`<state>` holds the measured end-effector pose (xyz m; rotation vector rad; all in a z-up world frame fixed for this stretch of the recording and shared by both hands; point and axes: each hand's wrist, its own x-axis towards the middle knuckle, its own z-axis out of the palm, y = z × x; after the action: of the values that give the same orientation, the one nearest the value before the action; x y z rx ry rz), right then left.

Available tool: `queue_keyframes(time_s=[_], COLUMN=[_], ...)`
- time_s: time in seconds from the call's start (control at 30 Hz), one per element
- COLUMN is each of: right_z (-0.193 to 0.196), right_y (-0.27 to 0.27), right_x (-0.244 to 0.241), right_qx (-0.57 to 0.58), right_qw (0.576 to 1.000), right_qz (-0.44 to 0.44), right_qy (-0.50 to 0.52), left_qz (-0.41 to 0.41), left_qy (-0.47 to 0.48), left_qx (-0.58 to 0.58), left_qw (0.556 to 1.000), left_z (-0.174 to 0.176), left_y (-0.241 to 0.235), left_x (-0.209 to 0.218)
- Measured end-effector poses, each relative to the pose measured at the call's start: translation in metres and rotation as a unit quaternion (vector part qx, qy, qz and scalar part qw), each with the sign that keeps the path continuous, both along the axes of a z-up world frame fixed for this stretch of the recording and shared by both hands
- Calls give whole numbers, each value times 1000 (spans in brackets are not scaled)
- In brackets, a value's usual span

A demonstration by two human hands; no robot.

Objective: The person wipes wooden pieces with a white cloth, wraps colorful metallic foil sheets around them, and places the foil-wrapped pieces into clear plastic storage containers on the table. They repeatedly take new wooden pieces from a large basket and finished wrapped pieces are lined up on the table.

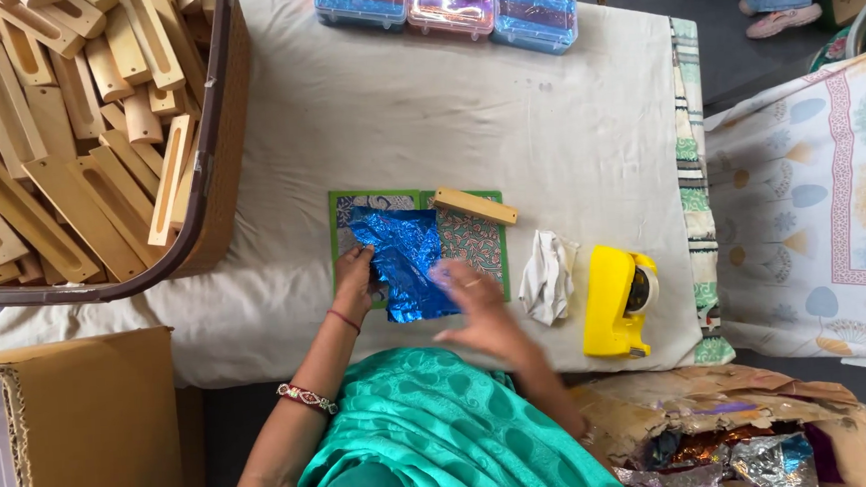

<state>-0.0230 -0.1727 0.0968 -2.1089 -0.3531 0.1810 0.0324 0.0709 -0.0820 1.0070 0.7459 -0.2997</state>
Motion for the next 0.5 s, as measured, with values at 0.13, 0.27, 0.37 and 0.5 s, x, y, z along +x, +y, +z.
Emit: queue_keyframes(time_s=[0.13, 0.27, 0.37, 0.5], right_z=[2, -62, -55, -22], right_y=[54, 13, 6, 30], right_x=[2, 41, 86, 127], right_qx=[-215, -36, 172, 133], right_qw=[937, 998, 968, 946], right_qz=[101, -3, -96, -31], right_qy=[-254, -44, 153, 294], left_qz=[23, 47, -1, -127], left_qy=[-8, 9, -110, -306], left_qx=[-42, 3, 436, 250], left_qw=[999, 999, 893, 910], left_z=[-33, 6, 64, 116], left_y=[7, 31, 44, 34], left_x=[2, -14, -25, -25])
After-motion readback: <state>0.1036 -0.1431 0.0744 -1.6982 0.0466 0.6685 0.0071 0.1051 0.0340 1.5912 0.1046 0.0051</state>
